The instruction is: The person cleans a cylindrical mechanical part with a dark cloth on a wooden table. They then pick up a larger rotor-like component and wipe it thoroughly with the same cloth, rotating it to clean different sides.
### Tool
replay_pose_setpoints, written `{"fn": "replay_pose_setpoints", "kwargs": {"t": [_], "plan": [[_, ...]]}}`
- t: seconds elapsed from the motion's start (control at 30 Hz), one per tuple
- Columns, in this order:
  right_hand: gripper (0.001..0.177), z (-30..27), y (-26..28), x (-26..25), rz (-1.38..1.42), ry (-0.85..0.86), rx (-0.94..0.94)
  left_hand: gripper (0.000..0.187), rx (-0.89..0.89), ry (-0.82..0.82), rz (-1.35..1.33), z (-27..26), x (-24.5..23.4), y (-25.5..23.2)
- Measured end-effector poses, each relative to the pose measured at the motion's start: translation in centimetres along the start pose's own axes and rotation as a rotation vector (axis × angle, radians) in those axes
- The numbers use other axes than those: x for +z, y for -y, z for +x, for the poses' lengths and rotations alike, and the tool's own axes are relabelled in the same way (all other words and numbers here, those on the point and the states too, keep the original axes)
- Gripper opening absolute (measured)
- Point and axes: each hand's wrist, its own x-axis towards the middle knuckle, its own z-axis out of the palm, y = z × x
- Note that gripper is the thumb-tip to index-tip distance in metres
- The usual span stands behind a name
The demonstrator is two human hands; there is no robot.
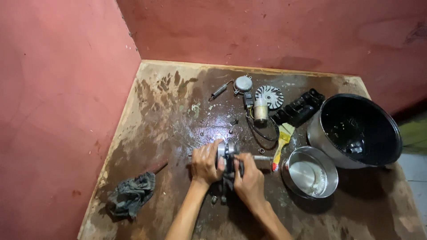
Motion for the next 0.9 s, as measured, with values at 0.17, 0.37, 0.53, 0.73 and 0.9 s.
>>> {"fn": "replay_pose_setpoints", "kwargs": {"t": [0.17,0.37,0.53,0.73,0.9], "plan": [[0.013,3.1,-1.0,-0.8,-0.135,0.097,0.138,0.059,0.014,0.011,-0.016,0.4,-0.4,-0.4],[0.010,0.4,-1.4,0.3,0.044,0.021,0.125,0.060,0.024,0.011,0.018,0.3,-0.1,-0.3],[0.012,2.1,-0.3,-0.3,0.012,-0.069,0.096,0.060,0.045,-0.035,-0.017,0.4,0.2,0.2],[0.016,3.9,0.3,0.4,0.015,-0.011,0.213,0.058,0.004,-0.012,0.019,0.3,1.0,0.7],[0.016,-2.2,0.0,-0.1,0.023,-0.040,0.225,0.060,0.016,0.022,0.019,0.3,-0.3,-0.3]]}}
